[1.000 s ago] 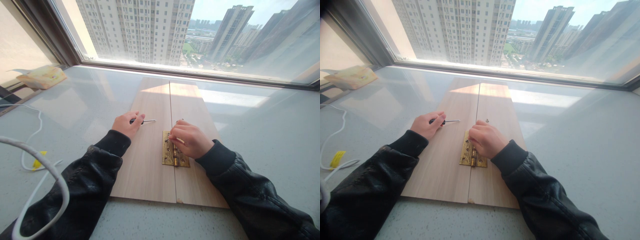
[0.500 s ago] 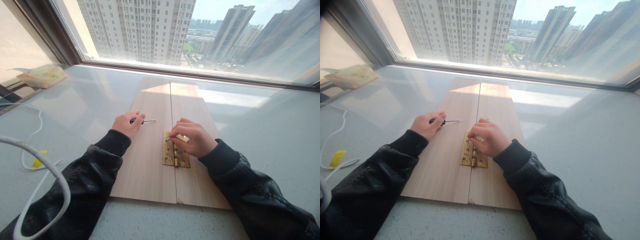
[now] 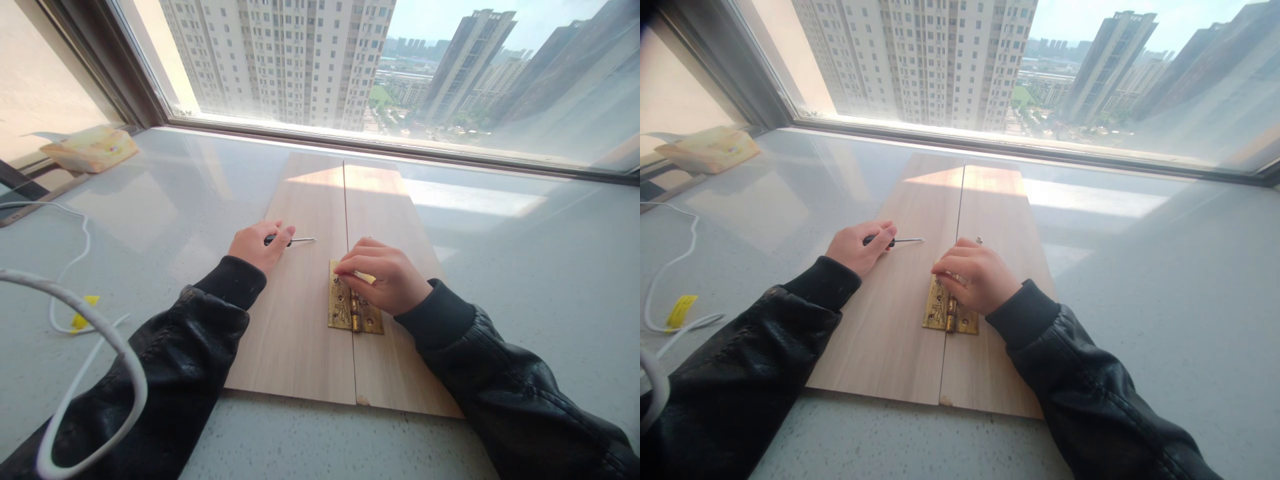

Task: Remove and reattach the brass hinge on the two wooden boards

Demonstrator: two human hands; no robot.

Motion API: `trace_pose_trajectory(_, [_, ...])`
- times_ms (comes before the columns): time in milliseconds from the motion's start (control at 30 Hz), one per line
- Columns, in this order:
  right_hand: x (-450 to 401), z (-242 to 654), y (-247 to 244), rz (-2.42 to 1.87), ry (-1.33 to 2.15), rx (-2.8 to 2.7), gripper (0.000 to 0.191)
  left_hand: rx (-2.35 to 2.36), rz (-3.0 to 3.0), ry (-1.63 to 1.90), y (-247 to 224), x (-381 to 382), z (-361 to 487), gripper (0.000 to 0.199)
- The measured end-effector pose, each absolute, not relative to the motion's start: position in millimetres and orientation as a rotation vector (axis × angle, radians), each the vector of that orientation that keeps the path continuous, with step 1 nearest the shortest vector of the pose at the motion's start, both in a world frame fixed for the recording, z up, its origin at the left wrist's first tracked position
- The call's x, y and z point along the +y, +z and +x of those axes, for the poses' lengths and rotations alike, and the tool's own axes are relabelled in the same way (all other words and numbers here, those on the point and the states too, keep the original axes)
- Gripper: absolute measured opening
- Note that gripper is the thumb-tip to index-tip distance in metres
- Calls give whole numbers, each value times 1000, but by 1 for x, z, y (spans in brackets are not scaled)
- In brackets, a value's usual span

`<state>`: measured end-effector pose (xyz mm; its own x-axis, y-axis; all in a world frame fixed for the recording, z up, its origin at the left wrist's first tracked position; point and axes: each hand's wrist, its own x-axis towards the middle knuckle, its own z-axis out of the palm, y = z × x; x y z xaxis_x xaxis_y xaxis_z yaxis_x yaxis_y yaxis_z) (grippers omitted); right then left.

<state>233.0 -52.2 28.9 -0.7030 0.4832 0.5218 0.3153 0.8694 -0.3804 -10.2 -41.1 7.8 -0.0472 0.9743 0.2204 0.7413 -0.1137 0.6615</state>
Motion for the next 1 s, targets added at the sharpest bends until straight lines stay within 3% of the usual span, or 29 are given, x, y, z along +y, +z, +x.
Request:
trace_pose_trajectory(833, [-53, 233, 29, -580, 413, -2421, 16, 1818, 1907, 950, 8, -42, -10, 48])
trace_pose_trajectory(1000, [-53, 233, 29, -598, 422, -2418, 8, 1810, 1912, 943, 8, -42, -10, 48])
